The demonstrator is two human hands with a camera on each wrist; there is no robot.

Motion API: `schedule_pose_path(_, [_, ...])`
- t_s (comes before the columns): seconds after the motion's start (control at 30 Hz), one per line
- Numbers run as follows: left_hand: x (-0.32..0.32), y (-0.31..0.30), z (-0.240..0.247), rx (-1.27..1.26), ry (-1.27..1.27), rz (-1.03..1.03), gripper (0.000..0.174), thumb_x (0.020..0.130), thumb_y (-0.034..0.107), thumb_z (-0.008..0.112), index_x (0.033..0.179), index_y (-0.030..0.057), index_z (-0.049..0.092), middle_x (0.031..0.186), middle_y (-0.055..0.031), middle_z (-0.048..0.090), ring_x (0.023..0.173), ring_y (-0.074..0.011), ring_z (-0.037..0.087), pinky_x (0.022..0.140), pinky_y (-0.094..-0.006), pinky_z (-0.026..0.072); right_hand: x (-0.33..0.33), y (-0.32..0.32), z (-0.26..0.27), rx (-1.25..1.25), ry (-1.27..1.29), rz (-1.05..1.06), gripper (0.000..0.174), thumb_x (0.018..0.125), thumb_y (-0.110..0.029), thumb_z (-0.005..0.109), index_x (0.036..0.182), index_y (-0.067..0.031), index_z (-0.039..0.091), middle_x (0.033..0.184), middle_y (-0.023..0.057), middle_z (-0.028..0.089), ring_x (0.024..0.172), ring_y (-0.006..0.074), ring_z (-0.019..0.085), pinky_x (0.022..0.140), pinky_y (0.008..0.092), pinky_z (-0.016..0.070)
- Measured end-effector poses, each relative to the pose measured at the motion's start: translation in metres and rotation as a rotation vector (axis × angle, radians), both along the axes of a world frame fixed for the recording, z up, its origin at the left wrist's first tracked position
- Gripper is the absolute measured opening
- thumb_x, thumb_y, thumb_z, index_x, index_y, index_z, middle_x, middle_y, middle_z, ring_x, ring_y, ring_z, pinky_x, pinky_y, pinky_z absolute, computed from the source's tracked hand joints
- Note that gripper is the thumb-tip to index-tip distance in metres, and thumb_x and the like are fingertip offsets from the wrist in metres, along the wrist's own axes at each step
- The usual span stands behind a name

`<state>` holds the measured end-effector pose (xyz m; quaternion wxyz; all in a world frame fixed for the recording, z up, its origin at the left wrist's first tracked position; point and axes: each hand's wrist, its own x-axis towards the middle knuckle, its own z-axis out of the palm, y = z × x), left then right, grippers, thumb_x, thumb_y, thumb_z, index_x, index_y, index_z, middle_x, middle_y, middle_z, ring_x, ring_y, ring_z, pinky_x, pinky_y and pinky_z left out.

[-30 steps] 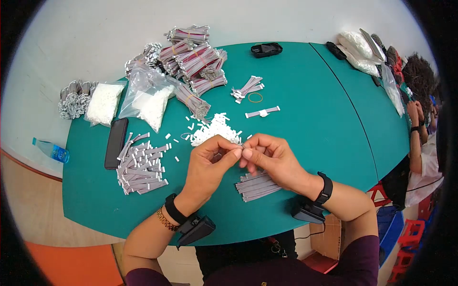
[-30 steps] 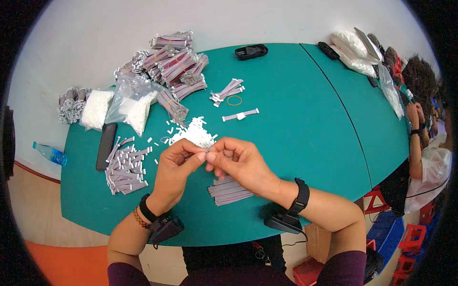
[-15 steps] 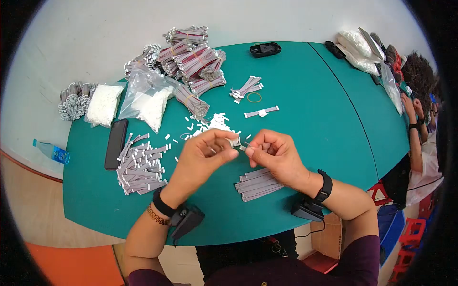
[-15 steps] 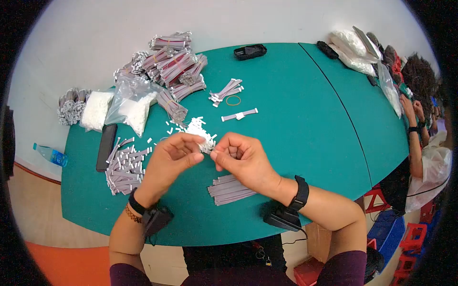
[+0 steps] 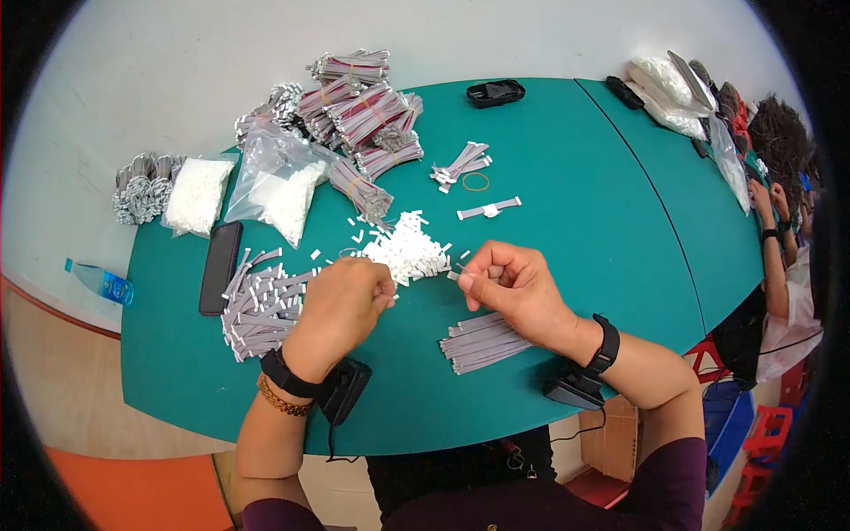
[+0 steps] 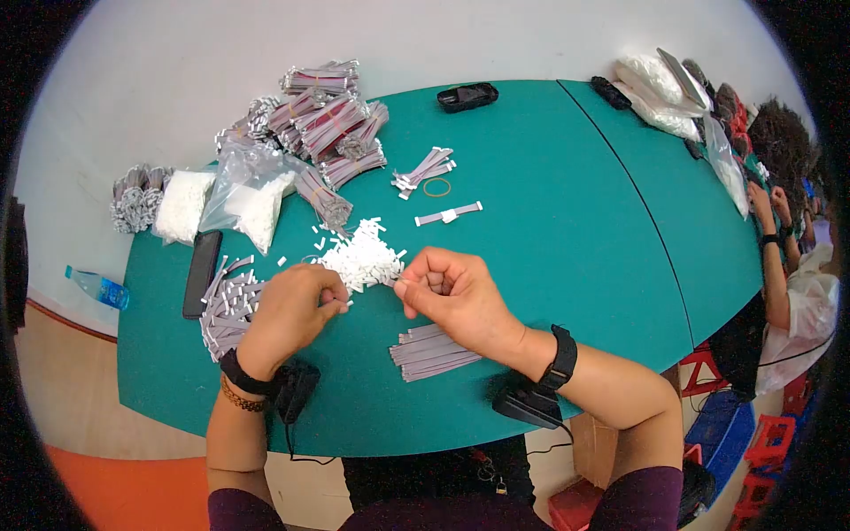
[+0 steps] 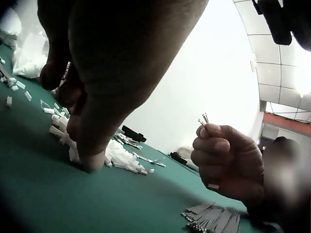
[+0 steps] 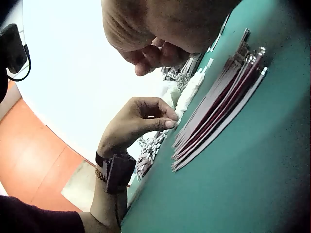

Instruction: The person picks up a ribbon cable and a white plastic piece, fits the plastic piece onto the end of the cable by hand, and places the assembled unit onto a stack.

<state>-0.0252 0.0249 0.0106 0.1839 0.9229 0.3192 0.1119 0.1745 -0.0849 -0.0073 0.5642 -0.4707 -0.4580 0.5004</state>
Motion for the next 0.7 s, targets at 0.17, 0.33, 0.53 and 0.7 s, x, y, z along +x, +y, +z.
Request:
schedule_pose_path(0.17, [0.001,-0.002,-0.003,0.053,0.025,-0.009,0.011,0.067,0.009,0.07,0.076,0.0059,0.064,0.071,-0.0098,0.061,0.068,-0.0265,0.059,0.064,-0.0362,0.0461,0.0,0.0,0.0,0.002,0.012,0.01,0.008,0.086,-0.007,0.06,0.081,-0.0033,0.055,0.066,-0.0005,0.059,0.06,0.0025,0.053,0.053,0.0168,0.039])
schedule_pose_path(0.33, [0.008,0.0,0.005,-0.457,-0.189,0.0,0.008,0.076,0.007,0.067,0.081,0.0018,0.063,0.078,-0.0079,0.065,0.071,-0.0164,0.061,0.065,-0.0276,0.0481,0.0,0.0,0.0,0.008,0.028,0.018,0.008,0.086,-0.008,0.06,0.081,-0.0033,0.056,0.066,-0.0005,0.059,0.059,0.0024,0.053,0.053,0.0167,0.0393])
schedule_pose_path(0.53, [0.017,-0.002,0.002,-1.149,-0.581,-0.054,0.008,0.083,0.006,0.063,0.087,-0.0004,0.06,0.083,-0.0078,0.065,0.073,-0.0108,0.06,0.068,-0.0234,0.0488,0.002,-0.001,0.002,0.01,0.012,0.029,0.008,0.087,-0.009,0.061,0.082,-0.0039,0.056,0.066,-0.0002,0.059,0.059,0.0021,0.052,0.052,0.0166,0.0382])
schedule_pose_path(0.7, [0.022,-0.009,-0.008,-1.245,-0.568,-0.069,0.012,0.084,0.008,0.062,0.091,-0.001,0.058,0.085,-0.0084,0.065,0.074,-0.0103,0.059,0.067,-0.0232,0.0483,0.001,-0.002,0.0,0.028,0.053,0.039,0.008,0.087,-0.01,0.061,0.083,-0.0039,0.057,0.067,0.0,0.06,0.059,0.0023,0.053,0.052,0.0167,0.0385])
